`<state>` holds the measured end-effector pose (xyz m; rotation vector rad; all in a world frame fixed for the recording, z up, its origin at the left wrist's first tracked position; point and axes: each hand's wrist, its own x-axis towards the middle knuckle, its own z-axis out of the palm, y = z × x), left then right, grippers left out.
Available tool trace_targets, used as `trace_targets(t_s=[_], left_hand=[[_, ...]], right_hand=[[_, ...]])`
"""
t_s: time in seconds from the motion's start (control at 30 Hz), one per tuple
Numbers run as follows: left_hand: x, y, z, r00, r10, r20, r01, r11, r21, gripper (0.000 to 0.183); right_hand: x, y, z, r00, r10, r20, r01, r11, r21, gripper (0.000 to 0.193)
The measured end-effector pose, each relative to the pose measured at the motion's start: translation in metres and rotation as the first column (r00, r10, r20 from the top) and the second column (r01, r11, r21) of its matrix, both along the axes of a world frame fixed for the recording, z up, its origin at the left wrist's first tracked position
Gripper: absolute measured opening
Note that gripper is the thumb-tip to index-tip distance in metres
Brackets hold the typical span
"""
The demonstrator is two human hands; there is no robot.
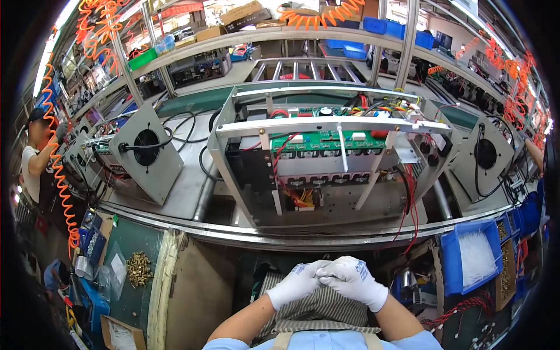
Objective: The person assembles an electronic device on a factory assembly line. They use a screwdriver to tighten screws on a circuit board, connect various colored wires to terminals, and secure wire bundles with zip ties. The person also repositions the device to access different connection points.
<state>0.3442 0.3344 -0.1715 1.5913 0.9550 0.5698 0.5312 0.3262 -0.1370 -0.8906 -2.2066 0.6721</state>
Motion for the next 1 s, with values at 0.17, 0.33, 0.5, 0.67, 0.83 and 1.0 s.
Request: trace_targets(t_s=[0.17,0.33,0.5,0.67,0.83,1.0], left_hand=[[-0.048,0.011,-0.020,0.954,0.252,-0.163,-0.138,0.850,0.508,0.030],[-0.035,0.018,0.066,0.886,0.456,0.083,-0.386,0.625,0.678,0.028],[-0.020,0.018,0.048,0.962,0.243,-0.125,-0.148,0.848,0.509,0.017],[-0.033,0.069,0.032,0.710,0.678,0.189,-0.657,0.542,0.525,0.022],[-0.017,0.109,0.030,0.585,0.811,0.005,-0.605,0.432,0.669,0.022],[-0.024,0.103,0.026,0.522,0.853,0.010,-0.637,0.382,0.669,0.021]], right_hand=[[0.011,0.011,0.011,0.914,-0.206,-0.350,0.019,0.882,-0.470,0.019],[0.002,0.022,0.020,0.814,-0.220,-0.538,-0.113,0.848,-0.518,0.023],[-0.016,0.019,0.019,0.811,-0.190,-0.554,-0.241,0.753,-0.612,0.023],[0.000,0.035,0.011,0.608,-0.427,-0.669,0.072,0.869,-0.490,0.022],[-0.007,0.043,0.025,0.567,-0.293,-0.770,0.111,0.953,-0.282,0.022],[-0.024,0.062,0.024,0.525,-0.270,-0.807,0.063,0.958,-0.279,0.023]])
